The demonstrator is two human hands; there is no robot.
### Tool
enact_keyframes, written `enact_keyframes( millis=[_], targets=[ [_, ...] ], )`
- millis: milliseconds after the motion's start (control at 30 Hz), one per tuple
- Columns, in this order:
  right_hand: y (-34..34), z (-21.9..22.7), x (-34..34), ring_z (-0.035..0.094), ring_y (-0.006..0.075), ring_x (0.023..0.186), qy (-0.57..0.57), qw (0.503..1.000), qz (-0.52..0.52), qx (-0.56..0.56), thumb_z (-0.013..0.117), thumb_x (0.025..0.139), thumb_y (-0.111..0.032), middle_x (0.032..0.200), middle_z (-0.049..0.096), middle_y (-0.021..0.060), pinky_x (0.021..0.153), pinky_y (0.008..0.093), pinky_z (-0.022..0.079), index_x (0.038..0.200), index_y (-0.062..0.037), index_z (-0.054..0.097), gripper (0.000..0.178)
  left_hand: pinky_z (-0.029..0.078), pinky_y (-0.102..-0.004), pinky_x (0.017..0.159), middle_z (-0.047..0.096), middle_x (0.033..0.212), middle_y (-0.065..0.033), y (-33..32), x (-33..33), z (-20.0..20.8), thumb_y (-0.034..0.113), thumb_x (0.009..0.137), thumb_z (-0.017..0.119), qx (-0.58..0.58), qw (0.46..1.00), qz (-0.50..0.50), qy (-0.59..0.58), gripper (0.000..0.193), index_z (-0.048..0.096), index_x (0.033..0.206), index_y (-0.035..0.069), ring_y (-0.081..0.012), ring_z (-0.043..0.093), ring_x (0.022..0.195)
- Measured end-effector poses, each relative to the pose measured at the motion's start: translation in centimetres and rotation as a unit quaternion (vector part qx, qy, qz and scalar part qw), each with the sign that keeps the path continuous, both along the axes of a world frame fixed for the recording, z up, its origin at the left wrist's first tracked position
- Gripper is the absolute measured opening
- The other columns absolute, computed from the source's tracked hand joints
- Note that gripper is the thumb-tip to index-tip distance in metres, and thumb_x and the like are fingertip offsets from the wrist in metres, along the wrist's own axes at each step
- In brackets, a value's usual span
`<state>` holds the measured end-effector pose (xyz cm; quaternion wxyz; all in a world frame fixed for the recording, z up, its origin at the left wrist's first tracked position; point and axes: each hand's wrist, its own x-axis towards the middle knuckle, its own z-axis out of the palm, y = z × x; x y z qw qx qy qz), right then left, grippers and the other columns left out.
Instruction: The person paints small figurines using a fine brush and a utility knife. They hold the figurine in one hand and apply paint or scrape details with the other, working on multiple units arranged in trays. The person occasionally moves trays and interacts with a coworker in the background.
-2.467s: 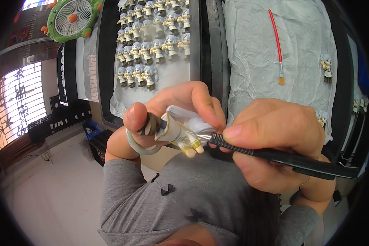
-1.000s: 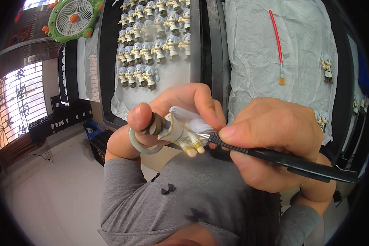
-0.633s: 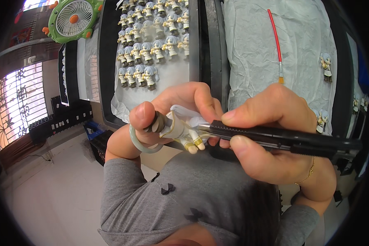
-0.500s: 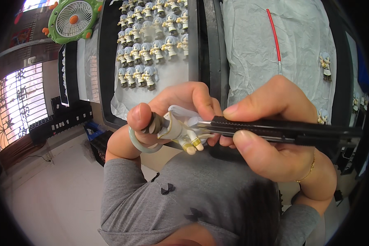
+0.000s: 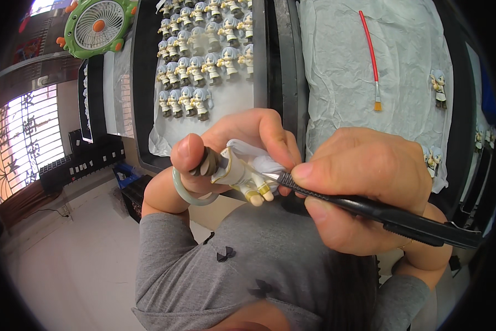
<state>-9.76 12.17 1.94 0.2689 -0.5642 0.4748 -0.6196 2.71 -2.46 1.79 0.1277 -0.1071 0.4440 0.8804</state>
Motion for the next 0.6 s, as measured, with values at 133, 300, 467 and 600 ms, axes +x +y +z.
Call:
enact_keyframes(
  millis=[133, 300, 467, 600],
  targets=[
    [-0.2, 0.0, -0.1, 0.051, 0.0148, 0.055, -0.01, 1.0, 0.003, 0.016, 0.051, 0.072, -0.006, 0.064, 0.051, 0.0104, 0.049, 0.0248, 0.043, 0.09, -0.0001, 0.043, 0.02, 0.041, -0.0269, 0.064, 0.053, 0.082, -0.0154, -0.3, 0.0, -0.4, 0.074, 0.06, 0.04, 0.007, 1.0, -0.001, 0.008, 0.079, 0.046, 0.086, 0.0, -0.0195, 0.052, 0.073],
    [0.1, -0.1, 1.0, 0.051, 0.0135, 0.051, -0.244, 0.963, -0.031, 0.113, 0.052, 0.076, -0.014, 0.062, 0.051, 0.0113, 0.046, 0.0228, 0.044, 0.087, -0.0004, 0.038, 0.022, 0.041, -0.0271, 0.064, 0.053, 0.083, -0.0169, 0.1, -0.1, -0.5, 0.073, 0.063, 0.037, 0.009, 1.0, 0.008, 0.017, 0.077, 0.045, 0.088, -0.001, -0.0197, 0.052, 0.073],
    [0.0, 0.6, -1.6, 0.041, 0.0071, 0.049, -0.367, 0.922, -0.1, 0.078, 0.045, 0.083, -0.024, 0.059, 0.043, 0.0031, 0.044, 0.0161, 0.037, 0.087, -0.0006, 0.038, 0.024, 0.039, -0.0263, 0.063, 0.051, 0.088, -0.0178, -1.3, -0.3, -1.5, 0.071, 0.068, 0.033, 0.011, 0.994, 0.054, 0.091, 0.075, 0.044, 0.09, 0.0, -0.0201, 0.051, 0.076],
    [1.3, 0.0, -5.9, 0.048, 0.0083, 0.069, -0.356, 0.931, -0.078, -0.032, 0.038, 0.087, -0.015, 0.078, 0.05, 0.0043, 0.059, 0.0159, 0.04, 0.102, 0.0029, 0.047, 0.025, 0.04, -0.0303, 0.083, 0.036, 0.112, -0.0205, -5.4, -1.2, -1.6, 0.064, 0.07, 0.043, 0.096, 0.947, 0.105, 0.287, 0.083, 0.031, 0.117, -0.003, -0.0245, 0.044, 0.1]
  ],
)
